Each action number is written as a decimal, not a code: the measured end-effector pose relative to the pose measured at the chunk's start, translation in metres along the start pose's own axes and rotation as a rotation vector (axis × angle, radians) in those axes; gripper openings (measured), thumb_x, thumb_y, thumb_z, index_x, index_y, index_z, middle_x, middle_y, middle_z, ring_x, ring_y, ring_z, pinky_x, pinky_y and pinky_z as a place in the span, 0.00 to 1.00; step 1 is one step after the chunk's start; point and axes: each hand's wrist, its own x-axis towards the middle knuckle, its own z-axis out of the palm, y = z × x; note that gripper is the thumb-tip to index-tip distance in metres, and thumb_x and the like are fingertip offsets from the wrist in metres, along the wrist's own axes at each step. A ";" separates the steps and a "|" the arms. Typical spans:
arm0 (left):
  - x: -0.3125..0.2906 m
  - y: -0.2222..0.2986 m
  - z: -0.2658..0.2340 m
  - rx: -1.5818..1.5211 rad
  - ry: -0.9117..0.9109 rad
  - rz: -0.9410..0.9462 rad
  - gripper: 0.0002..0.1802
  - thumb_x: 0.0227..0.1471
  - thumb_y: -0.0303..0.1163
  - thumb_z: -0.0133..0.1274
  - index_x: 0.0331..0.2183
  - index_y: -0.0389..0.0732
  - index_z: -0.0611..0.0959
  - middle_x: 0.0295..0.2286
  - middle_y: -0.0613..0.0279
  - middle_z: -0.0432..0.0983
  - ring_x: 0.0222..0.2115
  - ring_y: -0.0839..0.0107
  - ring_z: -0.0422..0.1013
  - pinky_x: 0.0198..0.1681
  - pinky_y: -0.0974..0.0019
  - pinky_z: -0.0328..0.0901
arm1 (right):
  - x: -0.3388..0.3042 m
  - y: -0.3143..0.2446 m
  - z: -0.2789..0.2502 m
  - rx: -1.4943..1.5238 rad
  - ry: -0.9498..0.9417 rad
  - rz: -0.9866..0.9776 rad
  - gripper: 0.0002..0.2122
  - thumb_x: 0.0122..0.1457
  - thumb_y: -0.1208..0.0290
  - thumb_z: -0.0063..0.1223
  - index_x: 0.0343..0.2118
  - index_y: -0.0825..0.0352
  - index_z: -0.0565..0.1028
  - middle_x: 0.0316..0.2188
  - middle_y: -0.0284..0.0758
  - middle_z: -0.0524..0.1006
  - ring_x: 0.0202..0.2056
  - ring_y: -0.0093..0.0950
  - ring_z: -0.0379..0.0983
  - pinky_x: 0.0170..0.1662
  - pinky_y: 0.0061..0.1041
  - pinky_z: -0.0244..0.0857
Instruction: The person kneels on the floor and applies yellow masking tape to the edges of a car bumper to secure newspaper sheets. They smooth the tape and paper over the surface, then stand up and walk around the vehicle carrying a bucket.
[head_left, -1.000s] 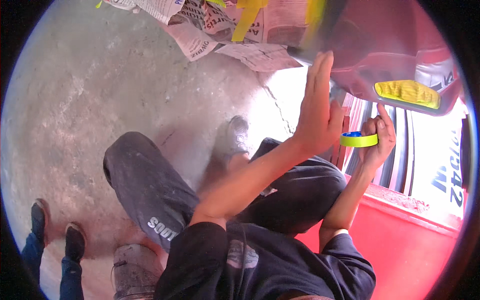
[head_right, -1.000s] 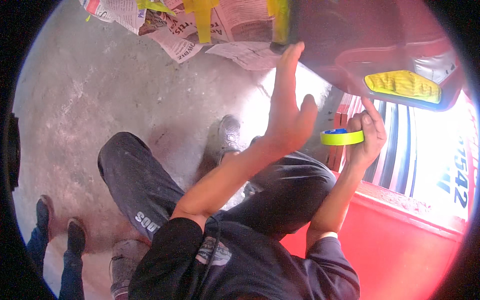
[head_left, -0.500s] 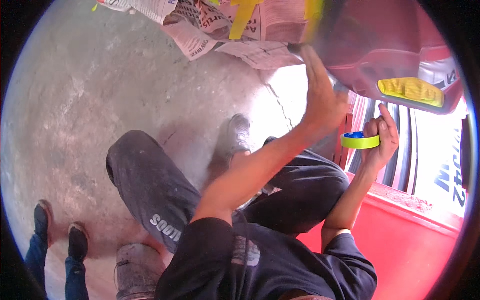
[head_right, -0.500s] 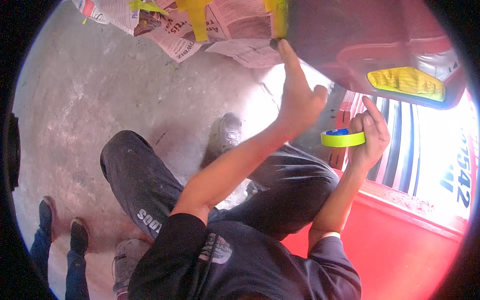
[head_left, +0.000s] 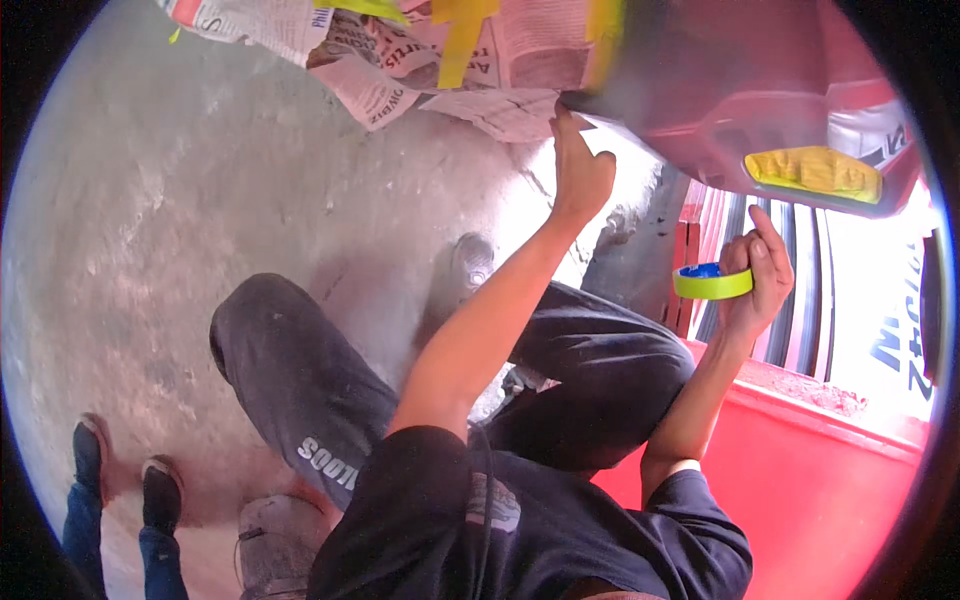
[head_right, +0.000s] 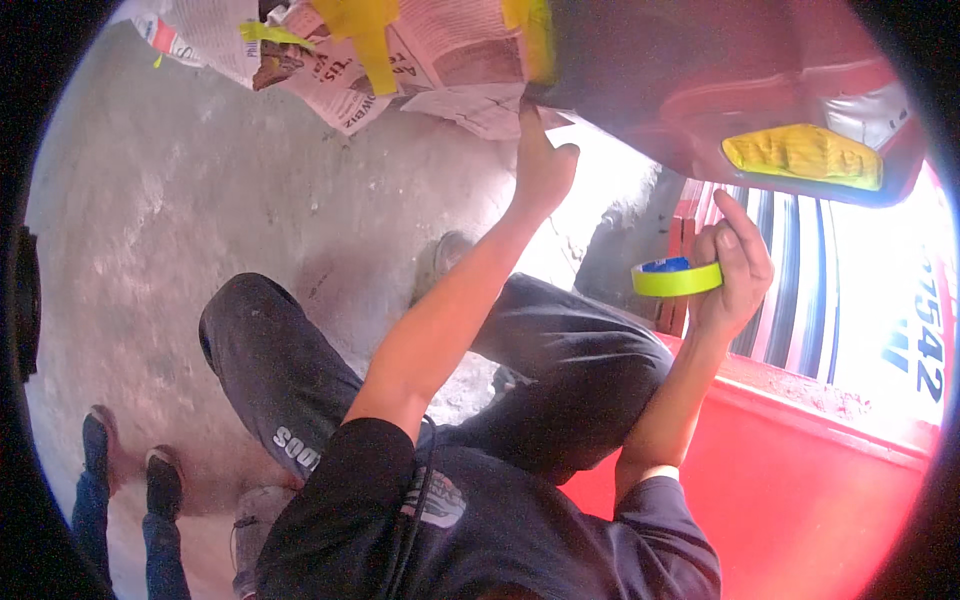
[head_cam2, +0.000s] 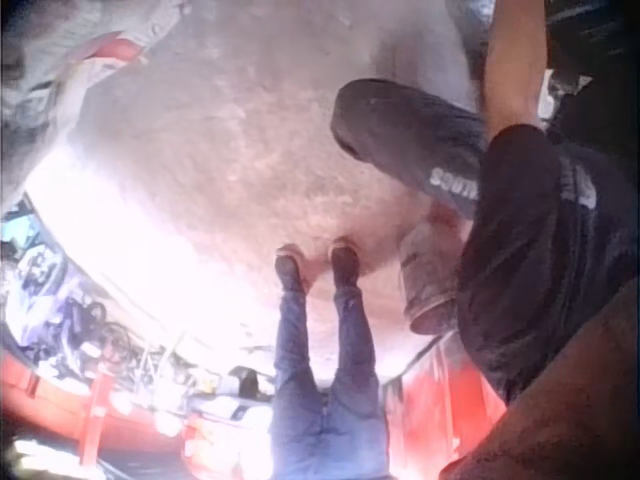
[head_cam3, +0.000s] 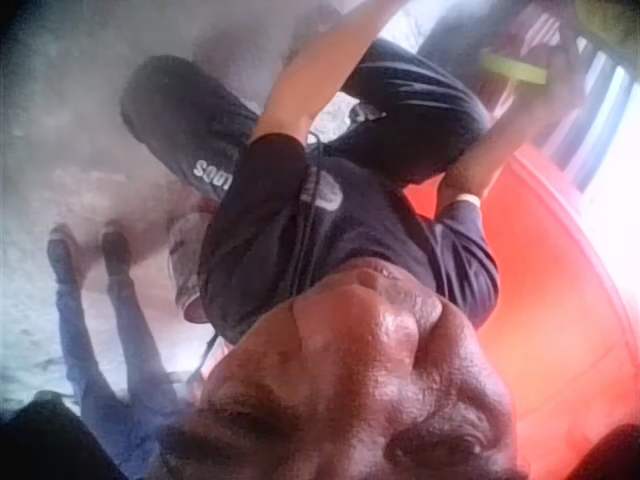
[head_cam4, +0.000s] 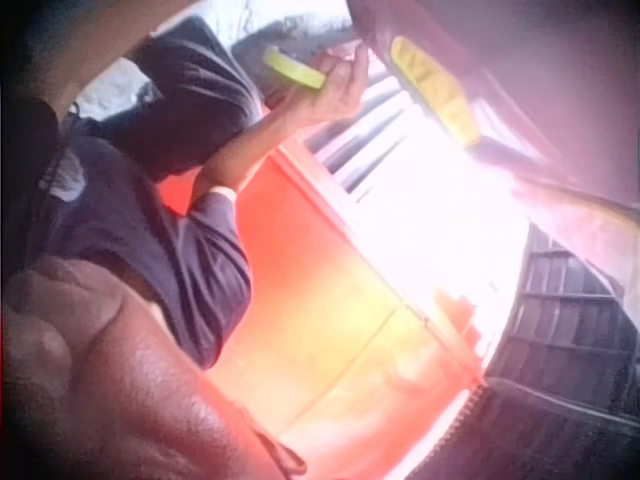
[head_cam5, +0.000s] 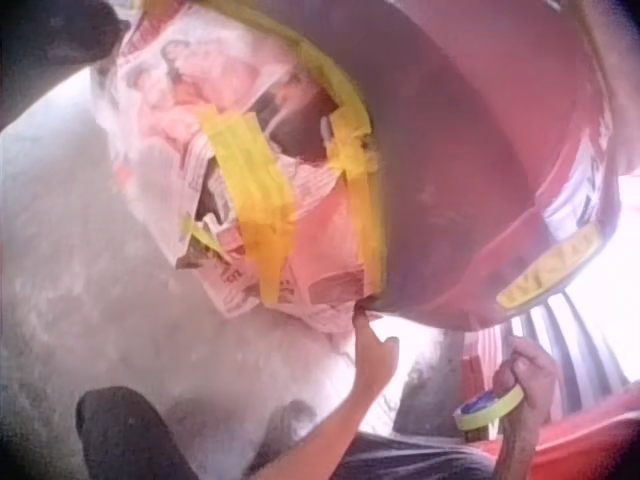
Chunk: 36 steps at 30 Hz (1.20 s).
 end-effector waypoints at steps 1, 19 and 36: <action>-0.010 0.004 0.002 0.014 0.024 0.025 0.51 0.42 0.15 0.47 0.64 0.17 0.42 0.66 0.23 0.38 0.70 0.38 0.35 0.73 0.53 0.33 | -0.001 -0.002 0.000 0.009 -0.007 0.007 0.19 0.63 0.77 0.50 0.55 0.82 0.72 0.22 0.27 0.66 0.21 0.16 0.57 0.25 0.19 0.49; -0.047 0.113 0.009 0.397 0.004 0.906 0.53 0.54 0.29 0.53 0.67 0.25 0.39 0.66 0.21 0.25 0.68 0.27 0.28 0.69 0.36 0.32 | -0.002 0.004 -0.011 0.079 0.115 0.066 0.17 0.62 0.76 0.53 0.51 0.80 0.76 0.20 0.24 0.65 0.21 0.14 0.57 0.25 0.16 0.45; 0.030 0.209 0.002 0.598 0.347 1.197 0.49 0.59 0.43 0.52 0.65 0.19 0.49 0.62 0.10 0.32 0.63 0.13 0.34 0.64 0.26 0.39 | 0.000 -0.003 -0.008 0.128 0.002 0.039 0.16 0.63 0.76 0.52 0.51 0.78 0.76 0.23 0.25 0.67 0.21 0.14 0.57 0.25 0.17 0.47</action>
